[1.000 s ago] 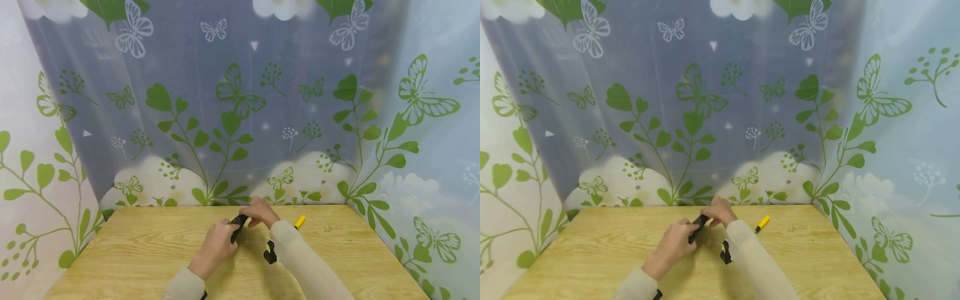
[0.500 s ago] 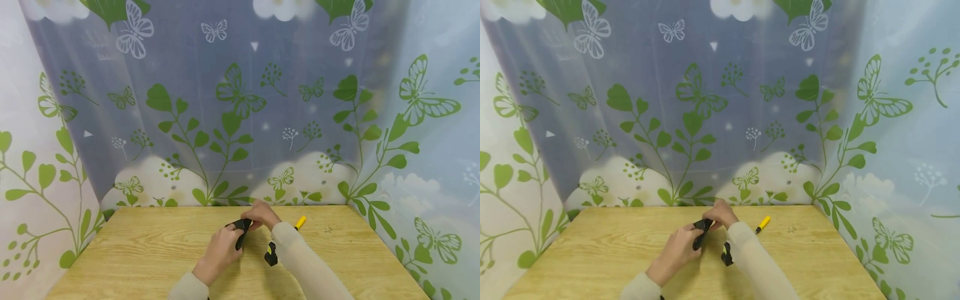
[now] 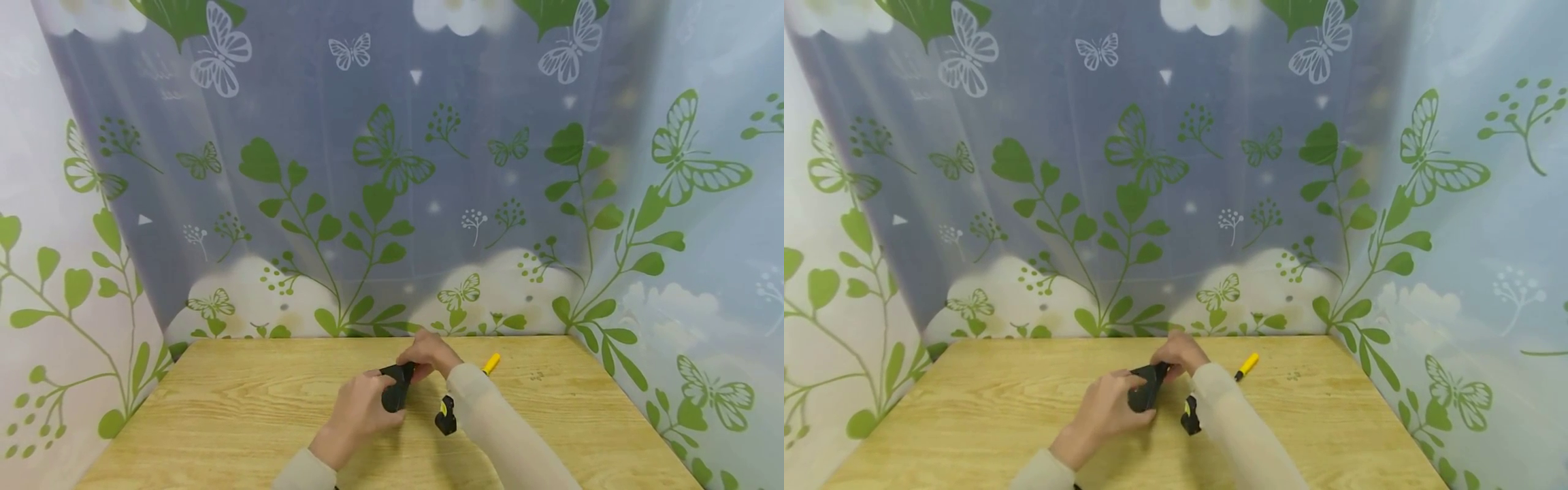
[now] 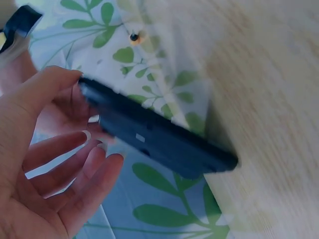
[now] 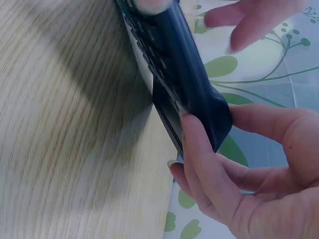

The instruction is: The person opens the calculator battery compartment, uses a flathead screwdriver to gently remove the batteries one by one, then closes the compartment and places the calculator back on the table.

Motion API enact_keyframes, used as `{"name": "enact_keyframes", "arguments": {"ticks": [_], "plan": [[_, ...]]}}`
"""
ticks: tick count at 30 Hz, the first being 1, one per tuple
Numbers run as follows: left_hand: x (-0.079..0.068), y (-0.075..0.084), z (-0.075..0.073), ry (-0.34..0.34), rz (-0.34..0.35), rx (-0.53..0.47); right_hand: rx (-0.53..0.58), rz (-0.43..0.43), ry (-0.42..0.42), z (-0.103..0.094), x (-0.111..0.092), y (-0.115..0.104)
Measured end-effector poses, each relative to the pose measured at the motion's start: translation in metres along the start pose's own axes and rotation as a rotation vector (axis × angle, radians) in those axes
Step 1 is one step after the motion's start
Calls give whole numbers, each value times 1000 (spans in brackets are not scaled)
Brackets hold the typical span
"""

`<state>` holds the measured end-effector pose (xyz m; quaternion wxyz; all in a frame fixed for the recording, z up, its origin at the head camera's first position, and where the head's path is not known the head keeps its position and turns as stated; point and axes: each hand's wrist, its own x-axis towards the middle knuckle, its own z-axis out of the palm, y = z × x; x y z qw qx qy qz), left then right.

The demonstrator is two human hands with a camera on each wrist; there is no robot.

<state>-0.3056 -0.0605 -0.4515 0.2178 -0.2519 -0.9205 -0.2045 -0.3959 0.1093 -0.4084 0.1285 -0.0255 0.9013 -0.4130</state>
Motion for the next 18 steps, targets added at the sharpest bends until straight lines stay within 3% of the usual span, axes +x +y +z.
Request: {"name": "enact_keyframes", "arguments": {"ticks": [6, 11, 18], "plan": [[0, -9, -11, 11, -69, -85, -22, 9, -93, -5, -1, 7], [0, -19, -18, 32, -123, -60, -35, 0, -157, -7, -1, 13], [0, -34, -18, -6, -230, -113, -6, -15, -192, -6, -3, 21]]}}
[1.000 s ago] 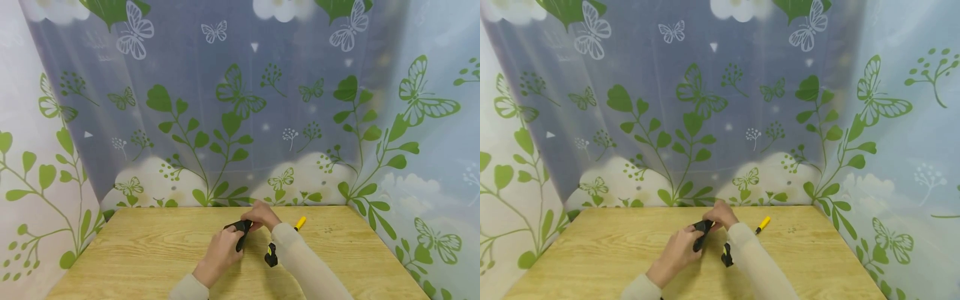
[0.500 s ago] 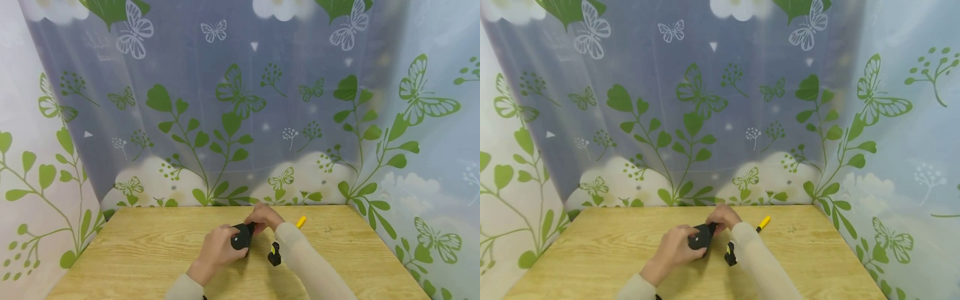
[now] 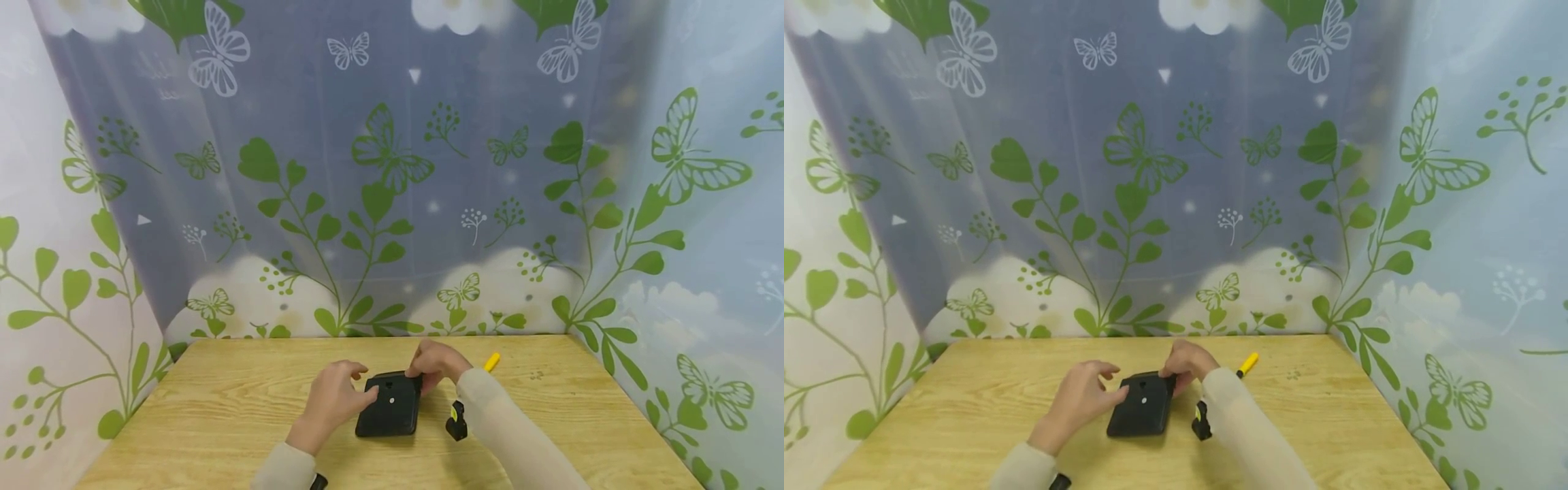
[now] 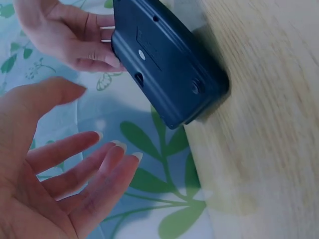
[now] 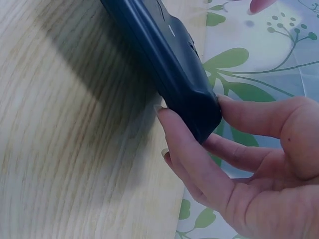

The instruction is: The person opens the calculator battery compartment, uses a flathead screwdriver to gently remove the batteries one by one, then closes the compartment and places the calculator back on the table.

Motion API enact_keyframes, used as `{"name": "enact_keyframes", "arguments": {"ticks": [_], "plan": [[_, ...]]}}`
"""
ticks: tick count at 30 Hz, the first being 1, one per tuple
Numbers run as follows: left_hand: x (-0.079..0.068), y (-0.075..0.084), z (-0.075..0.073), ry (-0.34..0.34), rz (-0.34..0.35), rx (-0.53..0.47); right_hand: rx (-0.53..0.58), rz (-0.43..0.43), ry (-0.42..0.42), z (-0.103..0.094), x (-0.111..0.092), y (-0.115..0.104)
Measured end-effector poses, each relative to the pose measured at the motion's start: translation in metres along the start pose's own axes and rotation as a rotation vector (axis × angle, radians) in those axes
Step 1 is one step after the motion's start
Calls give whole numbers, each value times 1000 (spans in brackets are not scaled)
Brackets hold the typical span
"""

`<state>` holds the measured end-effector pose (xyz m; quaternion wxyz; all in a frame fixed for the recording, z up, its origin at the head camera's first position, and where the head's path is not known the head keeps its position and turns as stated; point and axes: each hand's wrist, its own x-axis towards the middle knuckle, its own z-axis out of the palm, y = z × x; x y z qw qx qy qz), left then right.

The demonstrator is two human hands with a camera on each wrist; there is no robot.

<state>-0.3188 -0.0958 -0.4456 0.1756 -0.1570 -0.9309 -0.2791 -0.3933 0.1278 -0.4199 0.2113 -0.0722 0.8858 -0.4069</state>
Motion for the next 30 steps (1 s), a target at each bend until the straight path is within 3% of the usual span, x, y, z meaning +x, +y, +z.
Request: {"name": "enact_keyframes", "arguments": {"ticks": [13, 18, 24, 30], "plan": [[0, -18, 10, -129, -120, -124, -70, -68, -18, 4, -3, 5], [-1, -22, 15, -133, -152, -152, -100, -74, -20, 6, -3, 5], [-4, -23, 17, -171, -213, -281, -114, -78, -22, 7, -4, 6], [-3, -22, 19, -186, -227, -304, -101, -78, -12, 7, -5, 6]]}}
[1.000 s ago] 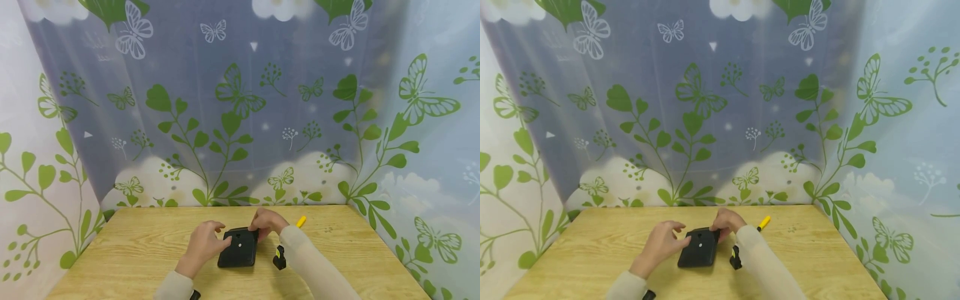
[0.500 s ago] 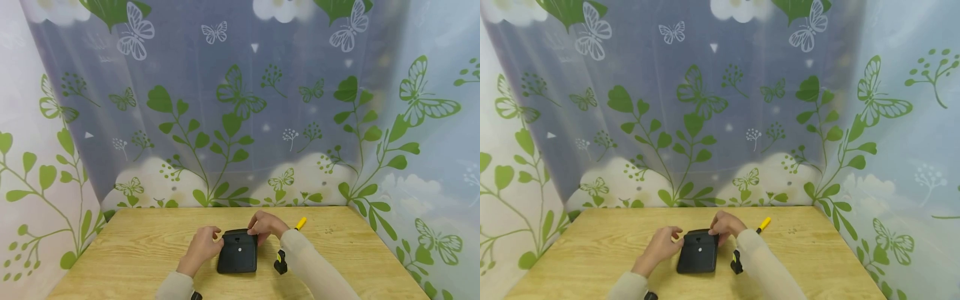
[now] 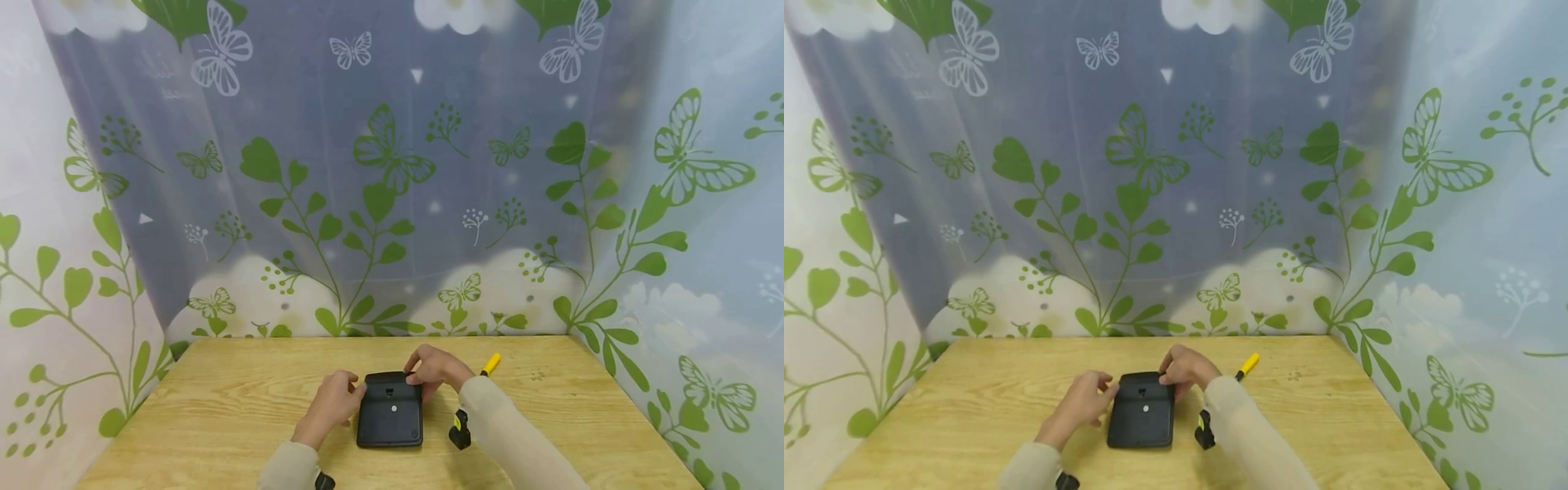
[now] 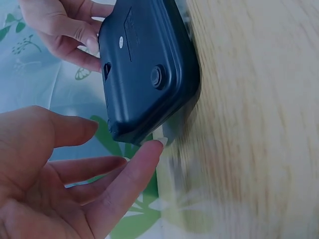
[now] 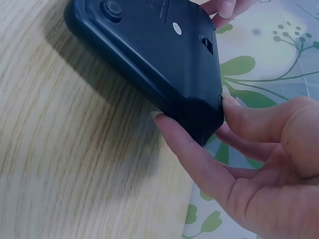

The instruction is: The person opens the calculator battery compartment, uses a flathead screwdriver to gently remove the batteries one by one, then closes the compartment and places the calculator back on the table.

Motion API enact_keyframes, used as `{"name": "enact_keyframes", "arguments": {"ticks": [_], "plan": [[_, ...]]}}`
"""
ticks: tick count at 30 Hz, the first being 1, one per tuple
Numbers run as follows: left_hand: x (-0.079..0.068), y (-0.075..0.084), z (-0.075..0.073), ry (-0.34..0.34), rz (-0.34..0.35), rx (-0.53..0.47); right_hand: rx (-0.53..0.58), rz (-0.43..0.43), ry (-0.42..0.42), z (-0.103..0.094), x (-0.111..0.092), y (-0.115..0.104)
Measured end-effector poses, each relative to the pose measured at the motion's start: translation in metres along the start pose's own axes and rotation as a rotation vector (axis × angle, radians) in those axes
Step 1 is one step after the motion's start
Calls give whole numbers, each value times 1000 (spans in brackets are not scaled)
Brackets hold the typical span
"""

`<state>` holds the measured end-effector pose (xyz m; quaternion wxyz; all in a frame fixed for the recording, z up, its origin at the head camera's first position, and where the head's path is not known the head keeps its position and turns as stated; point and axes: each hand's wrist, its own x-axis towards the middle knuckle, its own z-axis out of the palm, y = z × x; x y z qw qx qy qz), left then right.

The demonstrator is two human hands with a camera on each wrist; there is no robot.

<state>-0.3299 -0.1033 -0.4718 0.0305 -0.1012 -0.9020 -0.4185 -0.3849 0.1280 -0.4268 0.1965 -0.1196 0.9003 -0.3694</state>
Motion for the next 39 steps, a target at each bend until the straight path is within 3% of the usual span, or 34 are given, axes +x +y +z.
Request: {"name": "enact_keyframes", "arguments": {"ticks": [8, 26, 39], "plan": [[3, -2, 4, -61, -46, -63, 43, -19, -2, 2, -2, 3], [4, 1, 4, -86, -107, -102, 122, -43, -8, 6, -1, 7], [3, -1, 5, -94, -107, -117, 193, -57, 36, 10, -7, 16]]}}
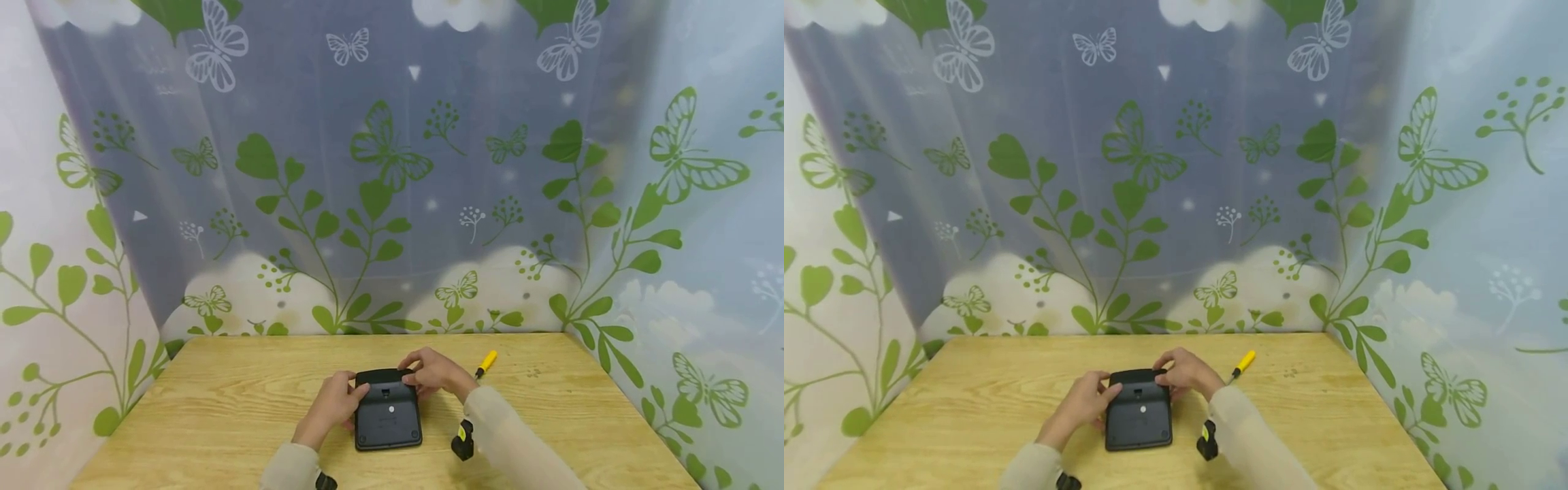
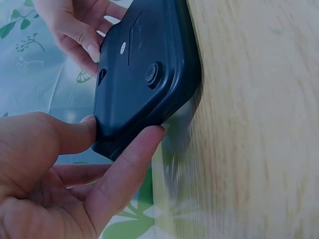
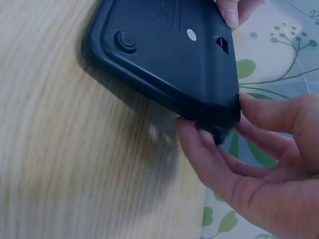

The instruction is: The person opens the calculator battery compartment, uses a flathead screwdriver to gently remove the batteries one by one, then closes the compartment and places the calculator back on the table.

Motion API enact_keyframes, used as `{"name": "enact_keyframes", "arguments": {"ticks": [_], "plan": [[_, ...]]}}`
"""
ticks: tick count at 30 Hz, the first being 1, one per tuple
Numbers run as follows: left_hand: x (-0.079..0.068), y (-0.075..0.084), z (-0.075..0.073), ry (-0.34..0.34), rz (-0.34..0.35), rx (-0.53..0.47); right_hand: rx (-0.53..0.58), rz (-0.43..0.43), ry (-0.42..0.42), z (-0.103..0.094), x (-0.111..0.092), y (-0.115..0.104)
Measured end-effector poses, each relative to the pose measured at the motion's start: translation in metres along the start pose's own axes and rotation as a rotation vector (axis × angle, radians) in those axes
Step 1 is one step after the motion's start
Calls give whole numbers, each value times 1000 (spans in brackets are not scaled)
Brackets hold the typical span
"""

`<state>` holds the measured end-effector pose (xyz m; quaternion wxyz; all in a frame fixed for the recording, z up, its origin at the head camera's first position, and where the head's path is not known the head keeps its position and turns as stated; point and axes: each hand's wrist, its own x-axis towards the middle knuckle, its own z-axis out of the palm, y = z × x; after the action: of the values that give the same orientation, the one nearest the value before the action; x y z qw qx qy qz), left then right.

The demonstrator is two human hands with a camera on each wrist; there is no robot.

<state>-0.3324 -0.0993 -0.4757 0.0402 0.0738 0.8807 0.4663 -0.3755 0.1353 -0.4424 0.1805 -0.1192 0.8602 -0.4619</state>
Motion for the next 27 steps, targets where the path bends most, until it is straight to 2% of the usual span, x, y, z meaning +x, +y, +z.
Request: {"name": "enact_keyframes", "arguments": {"ticks": [7, 15, 21, 27], "plan": [[-1, 1, -1, -11, -13, -6, 53, -15, 8, 4, -2, 6], [-2, 1, -1, -4, -12, -2, 37, -69, 79, 11, -10, 12], [-4, 6, -2, -6, -6, -9, 20, -76, 120, 11, -13, 14], [-6, 6, 0, -20, -20, -23, -24, -82, 127, 13, -16, 17]]}}
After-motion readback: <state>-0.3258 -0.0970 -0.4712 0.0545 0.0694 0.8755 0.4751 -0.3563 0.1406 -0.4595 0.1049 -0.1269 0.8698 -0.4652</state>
